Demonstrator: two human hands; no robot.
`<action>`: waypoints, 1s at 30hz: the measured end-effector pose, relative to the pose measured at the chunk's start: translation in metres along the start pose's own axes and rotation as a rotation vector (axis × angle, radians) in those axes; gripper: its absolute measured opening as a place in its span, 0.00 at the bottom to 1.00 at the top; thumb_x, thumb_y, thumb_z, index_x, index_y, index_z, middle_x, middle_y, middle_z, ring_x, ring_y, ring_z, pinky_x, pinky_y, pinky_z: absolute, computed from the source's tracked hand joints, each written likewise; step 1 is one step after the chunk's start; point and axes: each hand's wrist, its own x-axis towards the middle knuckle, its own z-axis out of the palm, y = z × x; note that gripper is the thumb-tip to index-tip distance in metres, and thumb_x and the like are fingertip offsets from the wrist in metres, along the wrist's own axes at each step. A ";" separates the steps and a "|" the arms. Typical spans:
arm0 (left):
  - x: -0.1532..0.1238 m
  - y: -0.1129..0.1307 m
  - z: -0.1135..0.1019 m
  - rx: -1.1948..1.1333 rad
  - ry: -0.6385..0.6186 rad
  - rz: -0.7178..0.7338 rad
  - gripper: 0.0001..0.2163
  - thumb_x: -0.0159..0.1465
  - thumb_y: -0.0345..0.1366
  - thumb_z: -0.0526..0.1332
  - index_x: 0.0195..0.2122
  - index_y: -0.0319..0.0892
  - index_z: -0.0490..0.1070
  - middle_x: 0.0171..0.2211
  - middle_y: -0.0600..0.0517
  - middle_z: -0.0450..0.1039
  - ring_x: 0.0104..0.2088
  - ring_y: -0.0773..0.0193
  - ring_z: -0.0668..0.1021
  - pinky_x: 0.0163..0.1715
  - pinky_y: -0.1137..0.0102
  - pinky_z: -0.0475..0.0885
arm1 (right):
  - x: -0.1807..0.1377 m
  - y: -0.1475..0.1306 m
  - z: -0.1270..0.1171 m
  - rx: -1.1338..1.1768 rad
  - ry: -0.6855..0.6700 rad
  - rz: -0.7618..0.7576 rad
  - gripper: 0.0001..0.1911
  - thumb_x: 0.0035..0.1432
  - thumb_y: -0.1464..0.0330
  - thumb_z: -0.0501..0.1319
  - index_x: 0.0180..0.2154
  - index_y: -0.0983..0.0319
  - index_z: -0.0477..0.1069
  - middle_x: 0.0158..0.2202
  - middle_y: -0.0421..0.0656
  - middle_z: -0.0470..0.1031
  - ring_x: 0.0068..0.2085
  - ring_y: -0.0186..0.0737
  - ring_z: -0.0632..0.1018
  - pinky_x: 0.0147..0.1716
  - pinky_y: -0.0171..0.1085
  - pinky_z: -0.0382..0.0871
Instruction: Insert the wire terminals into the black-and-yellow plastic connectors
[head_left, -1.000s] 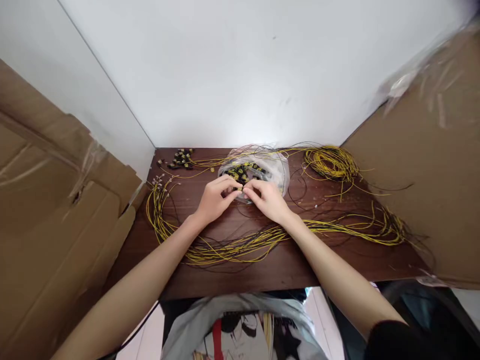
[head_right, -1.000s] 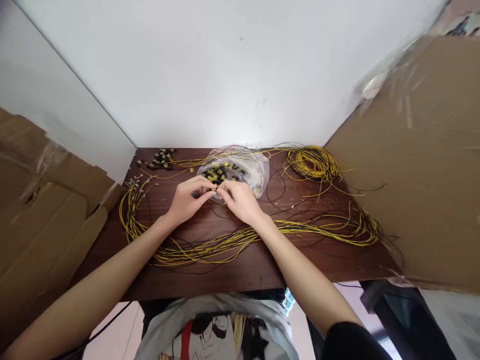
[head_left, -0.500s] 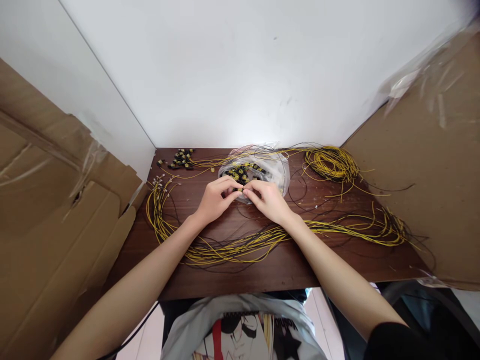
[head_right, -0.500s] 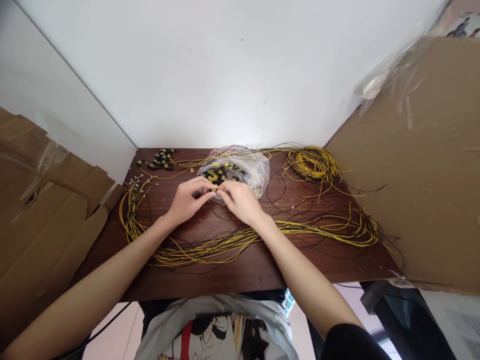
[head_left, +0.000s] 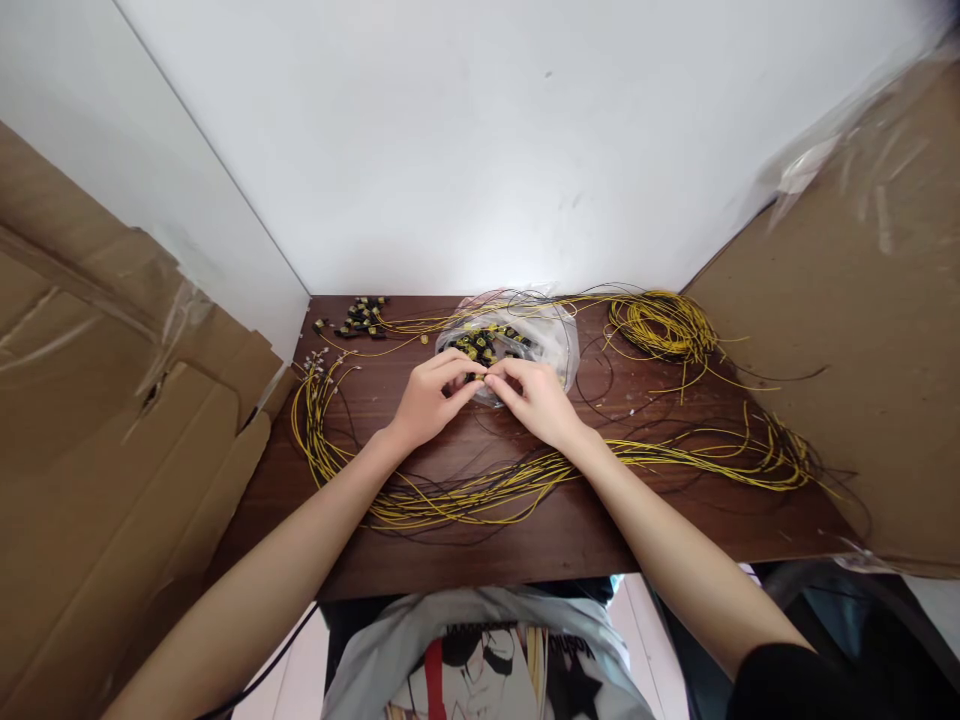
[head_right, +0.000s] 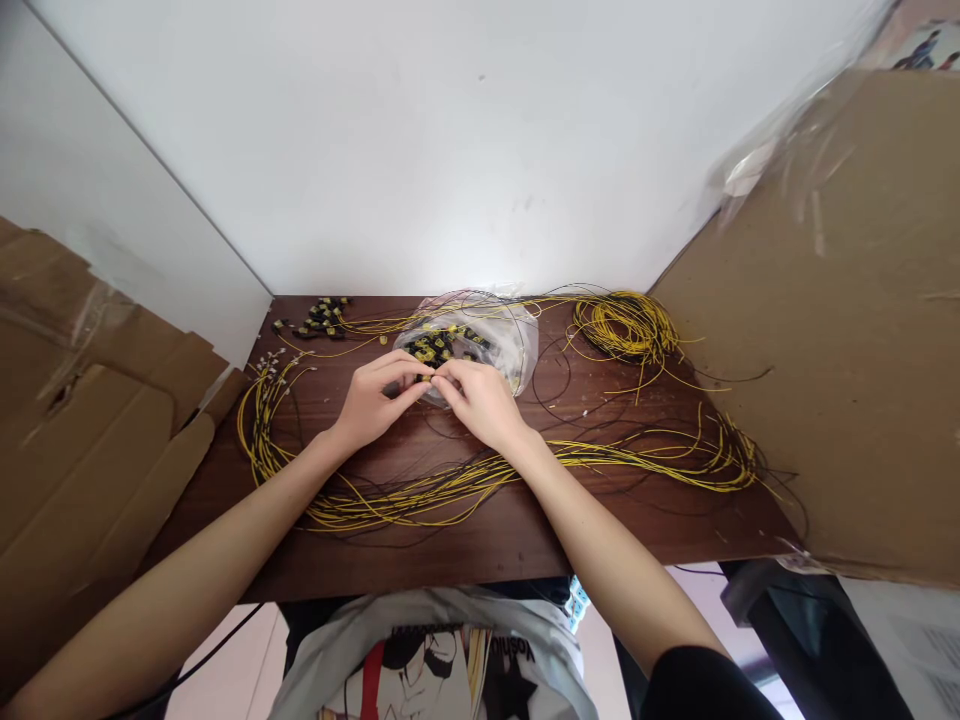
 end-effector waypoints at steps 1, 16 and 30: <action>0.000 0.000 0.000 0.001 -0.001 -0.002 0.05 0.61 0.31 0.60 0.37 0.40 0.75 0.29 0.52 0.69 0.24 0.72 0.67 0.26 0.75 0.64 | 0.000 0.000 0.000 -0.002 0.000 0.001 0.09 0.62 0.68 0.55 0.33 0.63 0.71 0.29 0.41 0.74 0.30 0.35 0.72 0.30 0.32 0.61; -0.001 0.001 -0.001 0.019 -0.046 -0.051 0.06 0.61 0.31 0.58 0.38 0.40 0.72 0.29 0.52 0.68 0.25 0.71 0.67 0.26 0.76 0.65 | 0.000 -0.002 -0.001 -0.005 0.008 -0.003 0.09 0.61 0.68 0.54 0.33 0.63 0.71 0.29 0.41 0.74 0.30 0.36 0.73 0.31 0.34 0.62; -0.002 0.002 0.000 0.046 -0.011 -0.024 0.06 0.61 0.31 0.59 0.39 0.39 0.71 0.32 0.51 0.71 0.25 0.71 0.67 0.27 0.75 0.66 | 0.002 -0.004 -0.001 0.292 0.000 0.123 0.09 0.60 0.65 0.57 0.33 0.62 0.72 0.28 0.42 0.76 0.29 0.37 0.75 0.30 0.37 0.67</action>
